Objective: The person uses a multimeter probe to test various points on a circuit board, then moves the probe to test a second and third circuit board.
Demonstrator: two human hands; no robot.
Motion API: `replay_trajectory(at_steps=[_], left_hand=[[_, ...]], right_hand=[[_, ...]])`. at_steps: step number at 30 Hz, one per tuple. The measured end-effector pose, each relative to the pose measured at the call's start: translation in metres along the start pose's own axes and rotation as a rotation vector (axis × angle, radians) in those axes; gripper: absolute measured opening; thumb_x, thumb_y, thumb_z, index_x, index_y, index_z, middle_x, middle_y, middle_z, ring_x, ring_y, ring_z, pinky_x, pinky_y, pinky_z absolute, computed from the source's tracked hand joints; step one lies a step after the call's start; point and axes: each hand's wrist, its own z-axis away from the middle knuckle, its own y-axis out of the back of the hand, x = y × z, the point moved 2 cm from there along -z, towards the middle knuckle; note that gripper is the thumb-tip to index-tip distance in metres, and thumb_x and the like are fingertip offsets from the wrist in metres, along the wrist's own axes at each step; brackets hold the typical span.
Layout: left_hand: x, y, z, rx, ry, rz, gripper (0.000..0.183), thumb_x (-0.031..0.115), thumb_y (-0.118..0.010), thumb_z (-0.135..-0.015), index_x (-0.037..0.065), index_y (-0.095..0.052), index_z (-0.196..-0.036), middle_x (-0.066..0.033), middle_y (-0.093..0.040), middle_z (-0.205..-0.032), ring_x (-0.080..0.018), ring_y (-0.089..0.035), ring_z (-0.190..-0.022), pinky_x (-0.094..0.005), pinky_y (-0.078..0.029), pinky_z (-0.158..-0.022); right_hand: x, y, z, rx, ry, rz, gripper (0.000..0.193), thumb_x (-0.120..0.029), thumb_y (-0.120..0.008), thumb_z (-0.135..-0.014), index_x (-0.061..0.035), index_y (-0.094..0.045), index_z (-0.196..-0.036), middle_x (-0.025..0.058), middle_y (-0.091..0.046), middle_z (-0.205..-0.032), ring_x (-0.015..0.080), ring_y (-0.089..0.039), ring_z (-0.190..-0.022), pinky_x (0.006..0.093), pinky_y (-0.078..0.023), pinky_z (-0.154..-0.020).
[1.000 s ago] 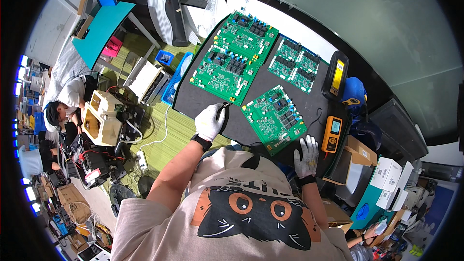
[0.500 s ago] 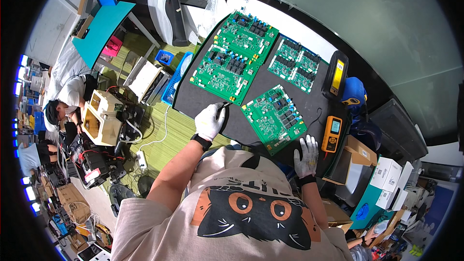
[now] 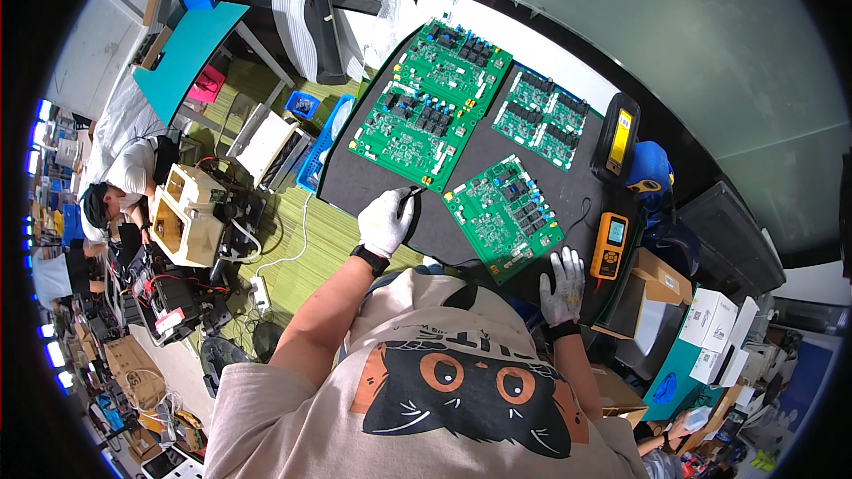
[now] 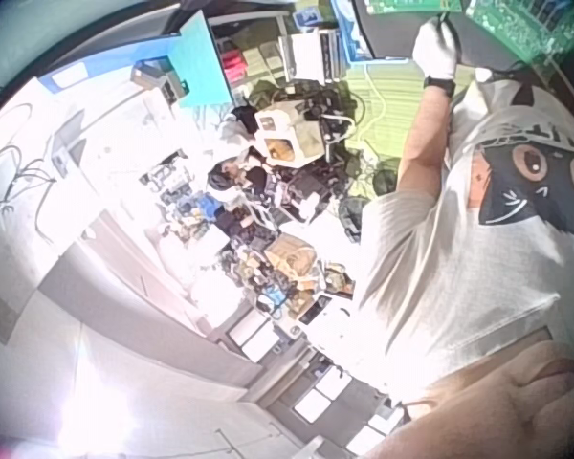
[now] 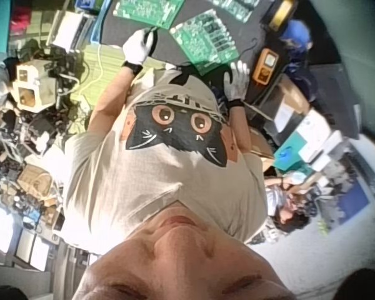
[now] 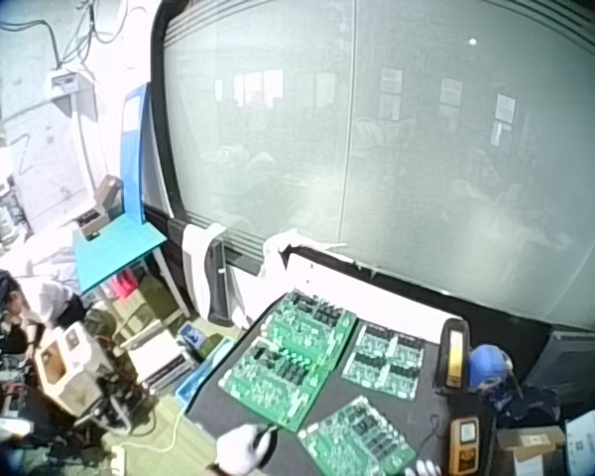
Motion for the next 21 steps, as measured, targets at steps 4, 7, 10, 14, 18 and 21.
replay_trajectory(at_steps=[4, 7, 10, 14, 18, 21], left_hand=[[0.0003, 0.0001, 0.0003, -0.006, -0.001, -0.008, 0.015, 0.02, -0.07, -0.085, 0.01, -0.068, -0.096, -0.0109, -0.069, -0.084, -0.0286, -0.067, -0.072, -0.0371, -0.053, -0.065], [0.0002, 0.0, 0.0004, -0.012, 0.003, -0.006, 0.015, 0.019, -0.07, -0.085, 0.01, -0.068, -0.096, -0.0109, -0.069, -0.084, -0.0286, -0.067, -0.072, -0.0371, -0.053, -0.065], [0.0002, 0.0, 0.0, -0.004, -0.006, 0.0, 0.014, 0.018, -0.07, -0.085, 0.01, -0.068, -0.096, -0.0109, -0.069, -0.083, -0.0288, -0.067, -0.072, -0.0372, -0.053, -0.065], [0.0005, 0.0001, -0.0001, 0.006, -0.005, 0.001, 0.014, 0.018, -0.07, -0.085, 0.01, -0.068, -0.096, -0.0108, -0.069, -0.083, -0.0289, -0.067, -0.072, -0.0371, -0.053, -0.064], [0.0009, 0.0001, -0.0004, 0.006, -0.007, 0.002, 0.014, 0.018, -0.07, -0.085, 0.01, -0.068, -0.096, -0.0109, -0.069, -0.083, -0.0285, -0.067, -0.071, -0.0368, -0.053, -0.064], [0.0011, 0.0003, -0.0003, 0.004, -0.008, -0.005, 0.014, 0.019, -0.07, -0.085, 0.009, -0.069, -0.096, -0.0109, -0.069, -0.082, -0.028, -0.067, -0.07, -0.0366, -0.053, -0.064]], right_hand=[[-0.0008, 0.001, 0.0002, 0.004, -0.002, 0.002, 0.046, -0.026, -0.061, -0.085, -0.0083, -0.054, -0.127, 0.0164, -0.044, -0.143, 0.036, -0.036, -0.137, 0.0488, -0.024, -0.117], [-0.001, 0.0011, -0.0001, 0.005, -0.002, 0.006, 0.046, -0.026, -0.061, -0.085, -0.0084, -0.054, -0.127, 0.0164, -0.045, -0.142, 0.0359, -0.036, -0.136, 0.0487, -0.025, -0.116], [-0.0007, 0.0008, -0.0003, 0.01, 0.004, 0.009, 0.046, -0.026, -0.061, -0.085, -0.0083, -0.055, -0.127, 0.0165, -0.045, -0.142, 0.036, -0.037, -0.135, 0.0486, -0.025, -0.116], [0.0, 0.0, 0.0, 0.013, -0.005, 0.01, 0.046, -0.025, -0.062, -0.084, -0.008, -0.055, -0.126, 0.0169, -0.045, -0.141, 0.0364, -0.037, -0.135, 0.0486, -0.026, -0.116], [-0.0001, -0.0001, 0.0005, 0.022, 0.009, 0.008, 0.046, -0.025, -0.061, -0.084, -0.0081, -0.055, -0.127, 0.0167, -0.045, -0.142, 0.0361, -0.037, -0.135, 0.0484, -0.026, -0.116], [0.0002, -0.0002, 0.0005, 0.008, -0.003, 0.008, 0.046, -0.026, -0.06, -0.085, -0.0082, -0.055, -0.127, 0.0165, -0.045, -0.142, 0.0358, -0.037, -0.136, 0.0482, -0.025, -0.116]])
